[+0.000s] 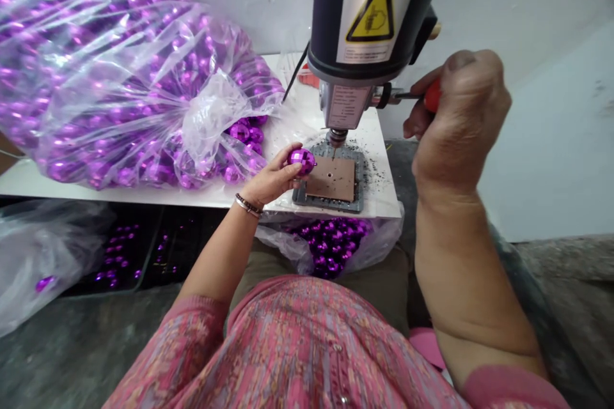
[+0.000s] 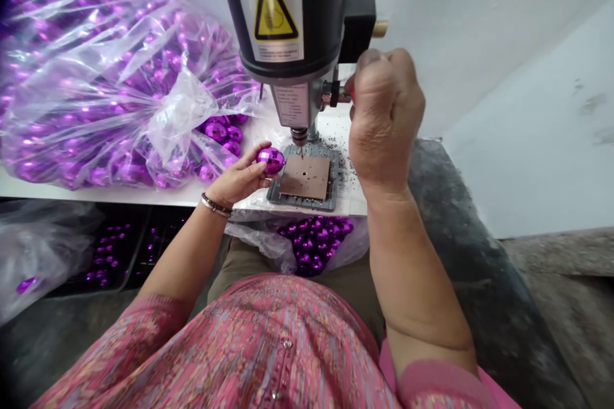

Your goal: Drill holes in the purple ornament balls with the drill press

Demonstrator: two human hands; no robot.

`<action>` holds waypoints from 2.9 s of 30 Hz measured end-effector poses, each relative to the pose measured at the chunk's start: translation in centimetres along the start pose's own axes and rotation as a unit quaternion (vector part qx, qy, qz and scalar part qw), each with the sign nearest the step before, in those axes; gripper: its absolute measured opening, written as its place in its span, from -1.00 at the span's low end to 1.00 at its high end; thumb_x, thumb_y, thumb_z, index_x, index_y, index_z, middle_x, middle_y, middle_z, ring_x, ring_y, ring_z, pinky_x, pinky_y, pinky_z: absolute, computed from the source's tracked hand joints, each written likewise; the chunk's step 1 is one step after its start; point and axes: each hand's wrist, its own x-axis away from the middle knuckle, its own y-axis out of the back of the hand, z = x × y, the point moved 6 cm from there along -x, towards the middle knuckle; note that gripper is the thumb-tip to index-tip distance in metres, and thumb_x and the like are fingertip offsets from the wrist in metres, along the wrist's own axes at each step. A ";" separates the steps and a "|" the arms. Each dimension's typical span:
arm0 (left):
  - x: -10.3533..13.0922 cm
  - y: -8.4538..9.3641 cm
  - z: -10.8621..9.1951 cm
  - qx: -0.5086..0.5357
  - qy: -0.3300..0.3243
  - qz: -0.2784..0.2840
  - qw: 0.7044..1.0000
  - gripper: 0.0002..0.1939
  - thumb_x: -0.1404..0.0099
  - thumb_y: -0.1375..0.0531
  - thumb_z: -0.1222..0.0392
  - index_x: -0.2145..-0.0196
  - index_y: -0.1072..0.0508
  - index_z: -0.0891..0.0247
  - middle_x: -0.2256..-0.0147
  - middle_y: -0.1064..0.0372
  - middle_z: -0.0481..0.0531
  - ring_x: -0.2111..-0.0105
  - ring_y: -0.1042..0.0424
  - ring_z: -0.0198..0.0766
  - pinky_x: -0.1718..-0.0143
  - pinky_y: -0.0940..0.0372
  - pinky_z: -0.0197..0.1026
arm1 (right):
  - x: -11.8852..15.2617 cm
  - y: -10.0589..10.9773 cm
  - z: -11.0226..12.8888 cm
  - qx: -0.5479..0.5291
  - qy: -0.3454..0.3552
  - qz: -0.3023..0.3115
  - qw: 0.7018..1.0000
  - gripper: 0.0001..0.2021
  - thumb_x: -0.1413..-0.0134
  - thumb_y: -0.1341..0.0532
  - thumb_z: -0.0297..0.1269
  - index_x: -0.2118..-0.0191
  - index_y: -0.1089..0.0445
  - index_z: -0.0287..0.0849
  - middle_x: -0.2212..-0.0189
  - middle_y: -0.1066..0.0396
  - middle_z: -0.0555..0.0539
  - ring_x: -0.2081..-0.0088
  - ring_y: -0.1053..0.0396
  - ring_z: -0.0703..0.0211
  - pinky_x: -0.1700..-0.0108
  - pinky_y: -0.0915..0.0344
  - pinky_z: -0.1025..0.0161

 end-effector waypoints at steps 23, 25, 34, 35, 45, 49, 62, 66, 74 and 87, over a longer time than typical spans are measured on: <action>-4.3 -5.1 -1.4 -0.389 -0.062 -0.038 0.918 -0.49 -0.08 -0.38 0.11 0.01 -0.54 0.32 0.11 -0.50 0.10 0.10 -0.44 -0.11 -0.05 -0.33 -0.12 | 0.4 0.0 0.6 -0.014 -0.006 0.034 0.999 -0.70 -0.22 -0.03 -0.05 0.42 -0.14 -0.14 0.51 -0.12 0.01 0.33 -0.28 0.33 0.19 -0.32 0.28; -4.5 -5.5 -1.6 -0.397 -0.087 -0.041 0.913 -0.44 -0.05 -0.40 0.17 -0.04 -0.52 0.33 0.00 -0.46 0.16 0.00 -0.42 -0.08 -0.15 -0.29 -0.11 | 0.3 0.0 0.6 -0.014 -0.004 0.033 0.999 -0.70 -0.22 -0.04 -0.04 0.43 -0.13 -0.13 0.51 -0.14 0.01 0.35 -0.26 0.32 0.22 -0.30 0.27; -4.6 -5.5 -0.2 -0.298 -0.058 -0.017 0.953 -0.48 -0.05 -0.36 0.14 0.00 -0.52 0.30 0.31 -0.46 -0.10 0.28 -0.40 -0.27 0.18 -0.32 -0.27 | 1.6 0.7 0.1 0.021 -0.014 0.060 0.998 -0.78 -0.20 -0.06 -0.17 0.43 -0.11 -0.14 0.59 -0.06 0.07 0.52 -0.05 0.38 0.38 -0.08 0.28; -4.6 -5.5 0.0 -0.291 -0.059 -0.018 0.955 -0.48 -0.05 -0.36 0.14 0.00 -0.52 0.30 0.32 -0.46 -0.11 0.29 -0.40 -0.28 0.18 -0.31 -0.28 | 1.9 0.8 0.0 0.036 -0.014 0.066 0.997 -0.81 -0.19 -0.06 -0.21 0.43 -0.13 -0.14 0.60 -0.07 0.07 0.52 -0.06 0.38 0.37 -0.10 0.28; -4.5 -5.5 0.1 -0.281 -0.079 -0.009 0.956 -0.51 -0.08 -0.36 0.15 0.01 -0.52 0.29 0.25 -0.51 -0.08 0.24 -0.43 -0.25 0.14 -0.31 -0.27 | 3.5 1.1 -0.5 0.115 0.017 0.008 0.993 -0.76 -0.17 -0.15 -0.15 0.44 -0.17 -0.16 0.58 -0.10 0.09 0.51 -0.05 0.44 0.36 -0.10 0.34; -4.5 -5.4 0.3 -0.292 -0.068 -0.013 0.954 -0.46 -0.08 -0.37 0.13 -0.03 -0.51 0.28 0.20 -0.52 -0.05 0.20 -0.45 -0.21 0.09 -0.33 -0.23 | 4.6 1.1 -1.1 0.135 0.063 -0.027 0.988 -0.72 -0.25 -0.10 -0.08 0.40 -0.22 -0.16 0.57 -0.15 0.08 0.48 -0.17 0.43 0.32 -0.16 0.33; -4.4 -5.6 0.5 -0.310 -0.082 -0.023 0.947 -0.54 -0.10 -0.36 0.16 0.01 -0.51 0.23 0.16 -0.51 -0.04 0.15 -0.47 -0.17 0.05 -0.34 -0.19 | 7.2 1.2 -6.3 0.081 0.199 -0.011 0.977 -0.69 -0.32 -0.09 -0.09 0.13 -0.35 -0.27 0.35 -0.37 0.01 0.31 -0.36 0.45 0.18 -0.40 0.36; -4.3 -5.6 0.4 -0.323 -0.083 -0.024 0.942 -0.60 -0.11 -0.35 0.17 0.07 -0.51 0.24 0.21 -0.50 -0.06 0.21 -0.44 -0.21 0.13 -0.32 -0.23 | 8.3 1.2 -9.6 0.079 0.256 0.017 0.963 -0.49 -0.24 -0.17 0.03 -0.10 -0.33 -0.29 0.00 -0.39 -0.16 -0.03 -0.39 0.27 -0.10 -0.48 0.15; -4.4 -5.6 0.9 -0.296 -0.073 -0.034 0.952 -0.49 -0.10 -0.37 0.20 -0.04 -0.49 0.22 0.11 -0.53 -0.02 0.09 -0.48 -0.15 -0.03 -0.34 -0.16 | 5.4 1.8 -5.3 0.145 0.211 0.021 0.967 -0.56 -0.32 -0.06 0.03 0.24 -0.38 -0.32 0.41 -0.36 0.00 0.34 -0.31 0.46 0.18 -0.36 0.37; 1.1 -6.5 0.1 -0.306 -0.091 0.051 0.946 -0.32 -0.06 -0.47 0.09 -0.13 -0.48 0.26 -0.01 -0.53 0.16 0.03 -0.50 -0.07 -0.03 -0.38 -0.08 | -0.4 0.5 0.0 0.085 0.012 -0.009 0.996 -0.63 -0.28 -0.08 -0.07 0.44 -0.18 -0.26 0.55 -0.24 0.09 0.56 -0.15 0.51 0.41 -0.09 0.40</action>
